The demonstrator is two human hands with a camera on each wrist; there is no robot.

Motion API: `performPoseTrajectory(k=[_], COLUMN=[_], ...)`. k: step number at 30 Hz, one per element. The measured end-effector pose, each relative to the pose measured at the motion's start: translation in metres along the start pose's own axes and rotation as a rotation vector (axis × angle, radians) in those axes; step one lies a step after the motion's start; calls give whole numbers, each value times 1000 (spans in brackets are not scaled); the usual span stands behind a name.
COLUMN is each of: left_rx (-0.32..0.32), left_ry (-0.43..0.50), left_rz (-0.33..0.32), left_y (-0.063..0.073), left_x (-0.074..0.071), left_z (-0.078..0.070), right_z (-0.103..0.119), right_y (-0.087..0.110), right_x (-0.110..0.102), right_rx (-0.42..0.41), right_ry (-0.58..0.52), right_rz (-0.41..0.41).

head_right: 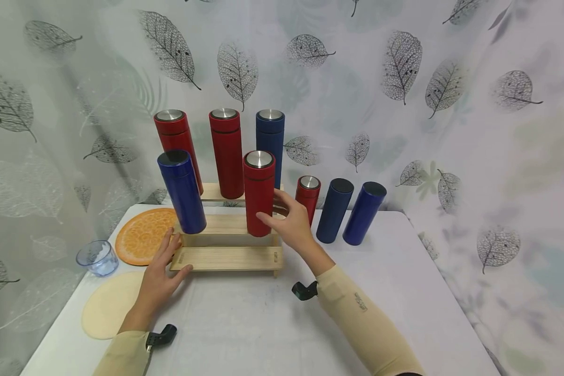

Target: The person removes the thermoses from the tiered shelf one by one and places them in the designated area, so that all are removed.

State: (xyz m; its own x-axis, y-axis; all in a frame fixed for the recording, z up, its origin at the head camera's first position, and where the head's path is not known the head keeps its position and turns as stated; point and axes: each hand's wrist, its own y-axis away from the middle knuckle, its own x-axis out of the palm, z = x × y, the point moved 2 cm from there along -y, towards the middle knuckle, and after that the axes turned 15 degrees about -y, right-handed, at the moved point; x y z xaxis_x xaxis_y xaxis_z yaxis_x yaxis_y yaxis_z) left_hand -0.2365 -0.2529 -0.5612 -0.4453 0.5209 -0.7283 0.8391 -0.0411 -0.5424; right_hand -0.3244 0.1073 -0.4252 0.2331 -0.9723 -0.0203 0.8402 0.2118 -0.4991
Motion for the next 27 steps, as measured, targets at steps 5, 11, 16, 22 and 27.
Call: performPoseTrajectory(k=[5, 11, 16, 22, 27], left_rx=[0, 7, 9, -2, 2], left_ry=[-2, -7, 1, 13, 11], left_rz=[2, -3, -4, -8, -6], left_y=[0, 0, 0, -1, -1], left_x=[0, 1, 1, 0, 0], left_z=[0, 0, 0, 0, 1], right_z=[4, 9, 11, 11, 12], right_y=[3, 9, 15, 19, 24], right_x=[-10, -23, -33, -44, -53], right_rx=[-11, -6, -7, 7, 18], right_ry=[29, 53, 49, 102, 115], right_rz=[-7, -42, -64, -85, -108])
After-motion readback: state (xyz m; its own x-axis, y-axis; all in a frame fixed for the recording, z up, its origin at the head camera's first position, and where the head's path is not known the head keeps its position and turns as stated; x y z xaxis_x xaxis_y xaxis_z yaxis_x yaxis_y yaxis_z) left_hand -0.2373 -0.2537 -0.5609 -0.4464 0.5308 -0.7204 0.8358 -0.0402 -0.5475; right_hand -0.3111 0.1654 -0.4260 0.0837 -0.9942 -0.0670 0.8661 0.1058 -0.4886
